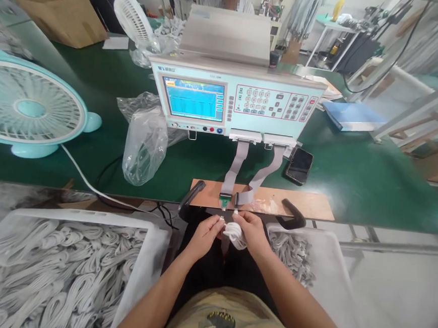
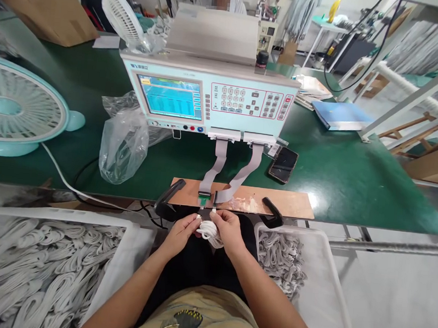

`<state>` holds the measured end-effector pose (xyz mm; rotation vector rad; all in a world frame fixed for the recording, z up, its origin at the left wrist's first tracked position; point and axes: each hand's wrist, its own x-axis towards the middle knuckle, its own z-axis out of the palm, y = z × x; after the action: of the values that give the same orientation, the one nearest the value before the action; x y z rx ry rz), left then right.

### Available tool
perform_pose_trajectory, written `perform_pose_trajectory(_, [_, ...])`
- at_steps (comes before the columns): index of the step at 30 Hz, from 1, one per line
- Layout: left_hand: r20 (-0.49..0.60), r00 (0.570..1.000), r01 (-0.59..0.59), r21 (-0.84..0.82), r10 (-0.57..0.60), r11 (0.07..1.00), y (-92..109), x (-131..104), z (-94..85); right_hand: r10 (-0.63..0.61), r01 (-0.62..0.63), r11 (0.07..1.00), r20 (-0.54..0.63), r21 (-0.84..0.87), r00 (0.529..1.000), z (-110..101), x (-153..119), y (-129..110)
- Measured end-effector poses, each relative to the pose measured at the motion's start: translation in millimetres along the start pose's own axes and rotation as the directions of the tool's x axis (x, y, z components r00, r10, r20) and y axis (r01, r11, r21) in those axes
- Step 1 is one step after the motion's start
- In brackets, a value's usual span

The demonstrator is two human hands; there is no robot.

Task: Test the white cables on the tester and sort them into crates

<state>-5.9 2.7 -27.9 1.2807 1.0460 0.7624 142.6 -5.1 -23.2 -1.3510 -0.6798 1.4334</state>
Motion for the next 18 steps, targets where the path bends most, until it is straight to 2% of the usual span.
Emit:
perform_pose_trajectory(2, [-0.007, 1.000, -0.011, -0.022, 0.010, 1.000, 1.0, 2.8, -2.0, 0.049, -0.047, 0.997, -0.027, 0.065, 0.998, 2.5, 0.3, -0.4])
perform_pose_trajectory(5, [-0.085, 0.994, -0.064, 0.005, 0.064, 0.998, -0.2, 7.6, -0.2, 0.046, -0.042, 0.993, -0.039, 0.110, 0.998, 5.2, -0.2, -0.5])
perform_pose_trajectory(10, [-0.181, 0.976, -0.113, 0.056, 0.122, 0.992, -5.9, 15.0, 6.3, 0.016, -0.016, 0.999, 0.002, 0.049, 1.000, 2.8, 0.6, -2.1])
perform_pose_trajectory(14, [-0.232, 0.967, -0.101, 0.047, 0.109, 0.994, -8.4, 16.7, 9.6, 0.017, -0.017, 1.000, 0.016, -0.007, 1.000, -0.1, 1.5, -3.3])
perform_pose_trajectory(18, [-0.285, 0.957, -0.079, -0.056, 0.060, 0.995, -10.0, 15.2, 15.6, 0.004, -0.003, 1.000, 0.028, -0.024, 1.000, -0.6, 1.0, -3.8])
